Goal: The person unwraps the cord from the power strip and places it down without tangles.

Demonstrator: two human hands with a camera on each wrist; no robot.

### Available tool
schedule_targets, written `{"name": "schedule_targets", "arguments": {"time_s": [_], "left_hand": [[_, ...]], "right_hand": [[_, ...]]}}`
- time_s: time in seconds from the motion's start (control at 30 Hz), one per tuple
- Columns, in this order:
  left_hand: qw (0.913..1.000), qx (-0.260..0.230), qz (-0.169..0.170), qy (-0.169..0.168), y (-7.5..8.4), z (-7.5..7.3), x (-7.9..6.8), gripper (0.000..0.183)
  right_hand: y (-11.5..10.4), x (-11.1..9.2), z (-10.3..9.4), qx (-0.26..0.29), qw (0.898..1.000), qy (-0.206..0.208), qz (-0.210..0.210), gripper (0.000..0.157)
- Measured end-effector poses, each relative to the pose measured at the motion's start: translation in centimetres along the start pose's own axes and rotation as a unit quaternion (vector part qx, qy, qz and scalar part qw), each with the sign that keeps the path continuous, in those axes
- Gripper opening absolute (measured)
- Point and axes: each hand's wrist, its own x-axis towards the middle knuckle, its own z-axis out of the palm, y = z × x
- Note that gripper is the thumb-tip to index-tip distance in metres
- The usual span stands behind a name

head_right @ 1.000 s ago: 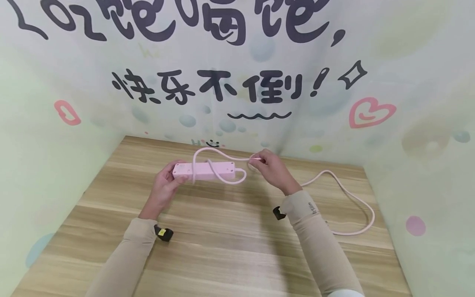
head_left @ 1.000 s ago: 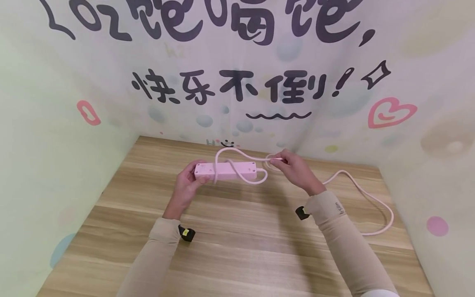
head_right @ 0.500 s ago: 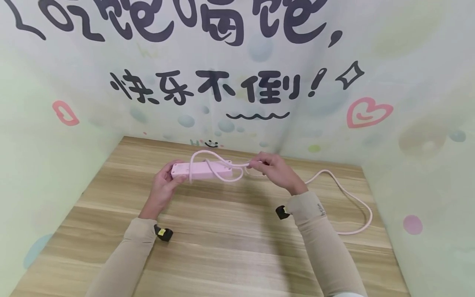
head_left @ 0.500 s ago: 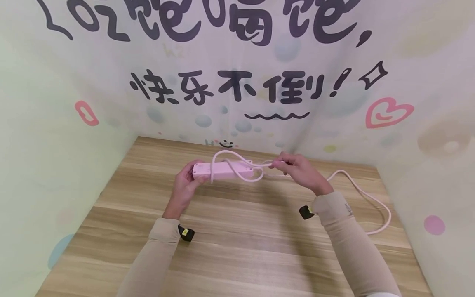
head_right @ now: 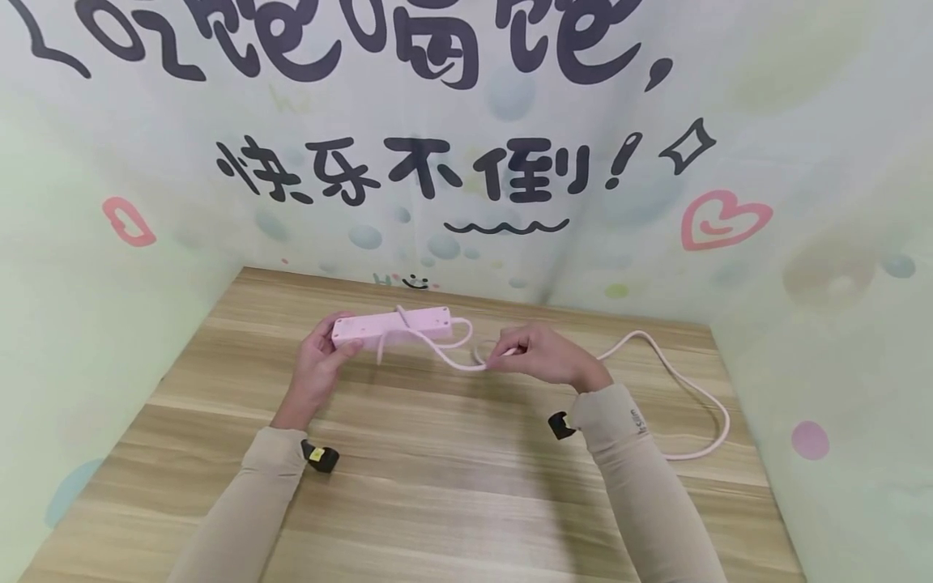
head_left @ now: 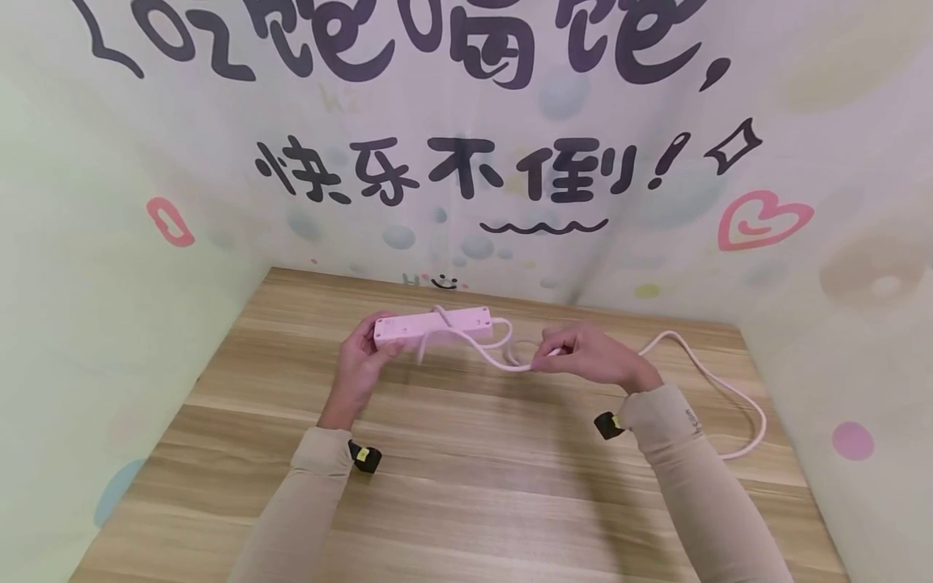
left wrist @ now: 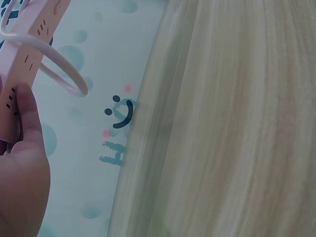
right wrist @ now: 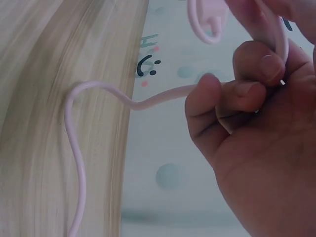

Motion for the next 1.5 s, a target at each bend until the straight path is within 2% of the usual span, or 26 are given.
{"name": "schedule_targets", "arguments": {"time_s": [0.13, 0.23, 0.5, 0.67, 1.0, 1.17, 1.5], "left_hand": [[0.9999, -0.006, 0.009, 0.0, 0.1, -0.1, 0.1, 0.053], [0.9998, -0.017, 0.013, 0.001, 0.2, -0.2, 0.1, 0.052], [0.9993, -0.031, 0.02, -0.002, 0.6, -0.1, 0.1, 0.05], [0.9993, -0.032, 0.02, -0.002, 0.7, -0.1, 0.1, 0.049], [0.9988, -0.038, 0.021, -0.023, 0.6, 0.1, -0.3, 0.049], [0.9985, -0.042, 0.012, -0.034, 0.4, -0.1, -0.7, 0.052], [0.9976, -0.045, 0.009, -0.052, 0.4, -0.2, -1.0, 0.051]], "right_hand": [[0.5, 0.3, 0.3, -0.005, 0.999, -0.023, -0.033, 0.006], [0.8, 0.5, 0.5, -0.015, 0.999, -0.028, -0.033, 0.006], [2.4, 1.4, 1.7, -0.056, 0.998, 0.0, -0.024, 0.008], [3.4, 2.0, 2.1, -0.083, 0.996, 0.018, -0.003, 0.01], [5.2, 2.7, 1.8, -0.045, 0.991, 0.084, 0.091, 0.021], [5.1, 3.0, 1.9, -0.025, 0.987, 0.123, 0.099, 0.022], [4.7, 3.4, 1.8, 0.01, 0.965, 0.214, 0.153, 0.034]]}}
